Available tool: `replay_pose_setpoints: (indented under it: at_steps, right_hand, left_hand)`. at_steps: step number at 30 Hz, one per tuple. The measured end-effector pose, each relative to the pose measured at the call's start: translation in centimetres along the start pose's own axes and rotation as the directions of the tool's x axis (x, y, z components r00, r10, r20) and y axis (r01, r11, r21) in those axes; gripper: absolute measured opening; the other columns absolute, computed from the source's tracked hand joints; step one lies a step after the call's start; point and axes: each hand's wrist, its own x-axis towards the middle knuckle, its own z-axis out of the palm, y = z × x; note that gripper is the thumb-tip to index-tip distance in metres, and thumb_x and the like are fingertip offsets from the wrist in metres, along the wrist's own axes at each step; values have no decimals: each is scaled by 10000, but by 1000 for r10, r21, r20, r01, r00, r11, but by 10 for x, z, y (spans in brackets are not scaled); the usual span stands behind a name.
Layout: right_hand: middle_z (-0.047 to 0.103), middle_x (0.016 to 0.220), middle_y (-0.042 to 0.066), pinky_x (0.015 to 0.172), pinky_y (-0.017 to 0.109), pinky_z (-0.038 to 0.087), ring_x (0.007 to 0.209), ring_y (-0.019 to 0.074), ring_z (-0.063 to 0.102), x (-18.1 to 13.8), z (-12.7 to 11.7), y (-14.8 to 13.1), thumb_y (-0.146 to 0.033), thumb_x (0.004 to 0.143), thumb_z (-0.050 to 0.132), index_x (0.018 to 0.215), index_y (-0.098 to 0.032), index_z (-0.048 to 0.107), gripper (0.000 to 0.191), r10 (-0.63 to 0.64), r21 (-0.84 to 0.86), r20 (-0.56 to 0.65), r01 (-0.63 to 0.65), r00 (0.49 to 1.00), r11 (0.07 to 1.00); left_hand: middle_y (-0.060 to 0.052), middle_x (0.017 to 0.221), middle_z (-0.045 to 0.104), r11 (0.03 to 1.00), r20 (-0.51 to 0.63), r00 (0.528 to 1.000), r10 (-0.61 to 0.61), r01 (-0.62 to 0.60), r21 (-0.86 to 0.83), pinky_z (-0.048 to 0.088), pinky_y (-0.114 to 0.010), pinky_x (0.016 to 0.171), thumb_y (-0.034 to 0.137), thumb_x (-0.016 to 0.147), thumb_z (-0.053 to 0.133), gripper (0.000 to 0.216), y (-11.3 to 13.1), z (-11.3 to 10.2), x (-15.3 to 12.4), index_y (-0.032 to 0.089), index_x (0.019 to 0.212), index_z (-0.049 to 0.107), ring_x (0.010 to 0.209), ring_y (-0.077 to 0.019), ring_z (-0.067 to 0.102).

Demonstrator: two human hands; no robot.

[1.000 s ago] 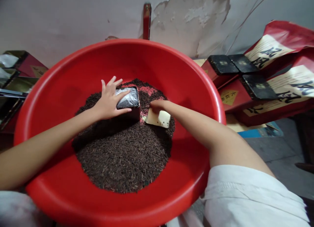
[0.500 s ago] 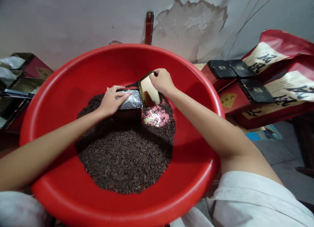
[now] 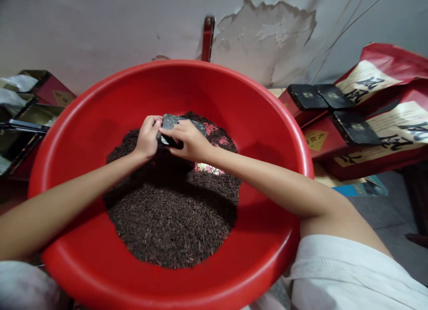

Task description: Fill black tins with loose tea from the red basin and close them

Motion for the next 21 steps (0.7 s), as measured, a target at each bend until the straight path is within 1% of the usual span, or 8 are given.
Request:
replay_pose_setpoints:
  at_steps: [3,6,8,11,13,16,19,21]
  right_hand:
    - [608,922,99,907,417,416,890,194,535,0,3,-3,-327,825,493,1106,-153,614,352,-125,48,121,120,985,992]
    - [602,1091,127,931,391,431,1051,197,530,2,-5,-6,-304,850,485,1125,-143,583,332,-174,180,182,141,968,973]
    - [568,1192,129,1001,391,391,1148,190,498,3,-12,-4,-317,837,523,1170,-145,536,375,-150,221,184,108,971,969]
    - [388,1389,153,1099,518,213,1326,271,312,2,-18,5,-468,703,665,1269,-164,444,679,-5,92,215,-15,977,996]
    - [263,1459,159,1093,603,101,1378,335,162,0,-18,11,-570,611,695,1317,-183,394,860,122,-32,258,-118,958,992]
    - [186,1484,159,1086,605,146,1392,342,83,-4,-17,13,-655,637,617,1363,-191,333,907,227,-87,310,-210,923,974]
    - [189,1469,198,1083,585,199,1379,353,121,-8,-15,6,-614,664,620,1398,-144,266,941,240,-149,324,-202,915,968]
    - [194,1455,235,1080,606,171,1362,387,144,-12,-14,3,-525,640,687,1416,-101,217,1002,248,-244,319,-173,915,954]
  left_hand:
    - [-104,1082,525,985,-67,986,-150,144,-92,419,-320,949,329,873,289,269,1,-1,2,182,1036,444,1069,-179,512]
    - [-94,1101,568,941,171,944,-282,307,-144,440,-356,937,334,778,465,300,3,-7,9,170,1026,499,1087,-220,523]
    - [-81,1046,624,889,326,887,-327,405,-212,475,-382,889,293,731,519,310,1,-12,13,170,1015,539,1012,-236,577]
    - [-79,1147,610,861,278,885,-373,442,-251,452,-394,937,257,741,503,388,-6,-16,15,173,1120,524,1059,-230,571]
    - [-82,1256,549,896,235,906,-352,399,-196,403,-393,999,270,769,479,418,-11,-17,15,168,1174,504,1148,-228,519]
    - [-85,1290,523,957,277,923,-265,288,-45,360,-395,1036,285,804,433,423,-13,-18,17,162,1205,490,1192,-226,482]
    - [-107,1239,548,986,333,939,-91,38,161,318,-409,1061,328,848,365,408,-3,-23,19,127,1158,539,1185,-227,474]
    - [-117,1244,535,949,405,912,66,-183,256,293,-418,1074,377,867,345,444,7,-27,18,111,1153,557,1194,-238,455]
